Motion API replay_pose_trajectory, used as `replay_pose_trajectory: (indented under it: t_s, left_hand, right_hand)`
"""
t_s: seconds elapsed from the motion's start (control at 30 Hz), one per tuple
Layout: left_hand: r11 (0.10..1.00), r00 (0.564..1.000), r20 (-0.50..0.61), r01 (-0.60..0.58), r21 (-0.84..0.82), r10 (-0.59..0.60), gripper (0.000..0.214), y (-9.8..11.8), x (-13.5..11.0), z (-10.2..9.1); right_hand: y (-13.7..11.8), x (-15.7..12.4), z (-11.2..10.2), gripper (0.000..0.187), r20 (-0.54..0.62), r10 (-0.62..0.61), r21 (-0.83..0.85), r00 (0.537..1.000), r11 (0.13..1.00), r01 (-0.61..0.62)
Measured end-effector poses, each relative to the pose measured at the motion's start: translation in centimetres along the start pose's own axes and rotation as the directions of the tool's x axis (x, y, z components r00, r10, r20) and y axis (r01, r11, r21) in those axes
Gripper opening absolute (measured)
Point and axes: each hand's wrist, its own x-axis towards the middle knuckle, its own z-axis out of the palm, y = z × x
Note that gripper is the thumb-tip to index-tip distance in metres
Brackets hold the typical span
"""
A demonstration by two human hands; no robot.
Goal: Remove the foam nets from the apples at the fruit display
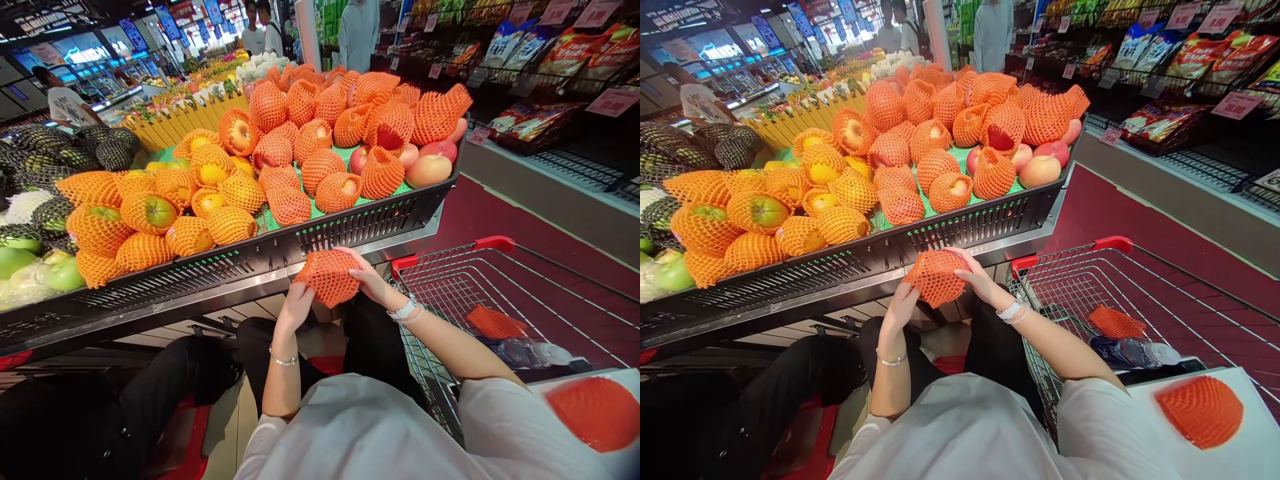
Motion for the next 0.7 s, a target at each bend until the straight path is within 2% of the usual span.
replay_pose_trajectory:
  t_s: [0.1,0.2,0.33,0.47,0.53,0.6,0.67,0.7]
  left_hand:
    - [0.999,0.988,-0.151,0.009,-0.038,-0.014,0.018,-1.1,0.2,0.2]
    - [0.998,0.986,-0.166,-0.018,-0.052,0.009,0.029,-1.1,0.2,1.1]
    - [0.995,0.997,0.006,-0.077,-0.057,0.077,0.055,0.2,0.1,1.2]
    - [0.998,0.979,0.192,-0.065,-0.007,0.065,0.06,0.6,0.3,0.3]
    - [1.0,0.977,0.211,-0.028,-0.013,0.03,0.06,0.3,0.3,0.0]
    - [0.998,0.982,0.186,0.012,-0.066,0.001,0.055,-0.2,0.2,-0.2]
    - [0.986,0.993,0.109,0.05,-0.159,-0.033,0.05,-0.9,0.0,-0.2]
    - [0.971,0.998,0.03,0.067,-0.229,-0.062,0.048,-1.2,0.0,0.0]
  right_hand:
    - [0.3,0.1,-0.1,0.062,0.015,-0.026,-0.011,1.0,1.0,0.026]
    - [0.2,0.1,-0.5,0.068,0.055,-0.079,-0.086,0.995,0.993,0.084]
    - [-0.2,0.1,-1.3,0.072,0.159,-0.12,-0.222,0.98,0.963,0.153]
    - [-0.2,0.1,-1.7,0.072,0.306,-0.055,-0.284,0.95,0.947,0.147]
    - [0.0,0.0,-1.4,0.074,0.298,-0.054,-0.252,0.953,0.958,0.133]
    - [0.0,-0.2,-1.0,0.075,0.233,-0.035,-0.192,0.972,0.978,0.081]
    - [-0.2,-0.4,-0.5,0.072,0.141,0.019,-0.147,0.99,0.989,0.002]
    - [-0.5,-0.6,-0.3,0.068,0.092,0.048,-0.134,0.995,0.99,-0.035]
